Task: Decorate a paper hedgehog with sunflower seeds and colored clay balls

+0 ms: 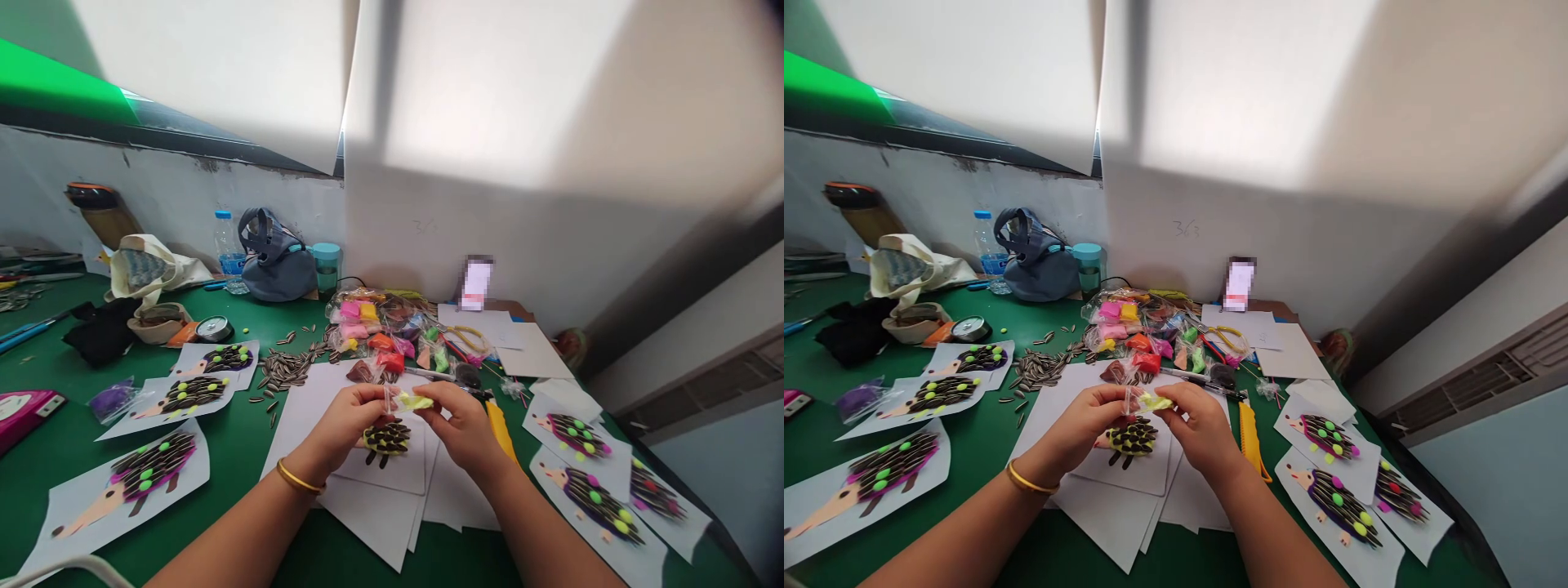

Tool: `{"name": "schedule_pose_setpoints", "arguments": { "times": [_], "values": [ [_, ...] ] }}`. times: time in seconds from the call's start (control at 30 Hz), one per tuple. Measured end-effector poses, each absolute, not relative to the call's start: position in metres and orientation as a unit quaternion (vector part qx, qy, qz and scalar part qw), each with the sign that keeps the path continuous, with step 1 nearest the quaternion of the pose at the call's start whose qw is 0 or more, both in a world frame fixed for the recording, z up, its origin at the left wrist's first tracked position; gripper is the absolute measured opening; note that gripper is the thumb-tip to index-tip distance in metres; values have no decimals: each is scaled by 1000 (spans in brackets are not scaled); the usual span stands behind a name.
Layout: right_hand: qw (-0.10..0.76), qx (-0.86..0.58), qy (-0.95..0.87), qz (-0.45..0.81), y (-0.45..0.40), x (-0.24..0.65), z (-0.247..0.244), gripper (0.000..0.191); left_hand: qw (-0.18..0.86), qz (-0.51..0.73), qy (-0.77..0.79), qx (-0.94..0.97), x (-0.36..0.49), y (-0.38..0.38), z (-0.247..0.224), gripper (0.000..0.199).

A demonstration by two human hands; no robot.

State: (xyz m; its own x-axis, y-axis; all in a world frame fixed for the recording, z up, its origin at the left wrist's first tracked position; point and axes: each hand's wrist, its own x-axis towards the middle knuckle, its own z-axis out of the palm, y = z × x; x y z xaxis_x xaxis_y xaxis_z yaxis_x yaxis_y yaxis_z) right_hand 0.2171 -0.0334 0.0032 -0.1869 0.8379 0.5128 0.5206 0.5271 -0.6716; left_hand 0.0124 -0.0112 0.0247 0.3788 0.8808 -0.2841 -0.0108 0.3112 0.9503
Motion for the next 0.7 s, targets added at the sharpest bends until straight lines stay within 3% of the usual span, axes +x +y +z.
{"name": "schedule_pose_setpoints", "arguments": {
  "times": [0.2,0.37,0.7],
  "values": [
    [459,-516,-693,208,-33,218,1,20,516,395,404,644,9,-9,14,36],
    [486,-493,-644,326,-32,215,-4,30,362,475,373,710,10,-9,4,23],
    [476,-482,-654,337,-34,214,-4,29,370,513,382,674,13,-14,11,10]
  ]
}}
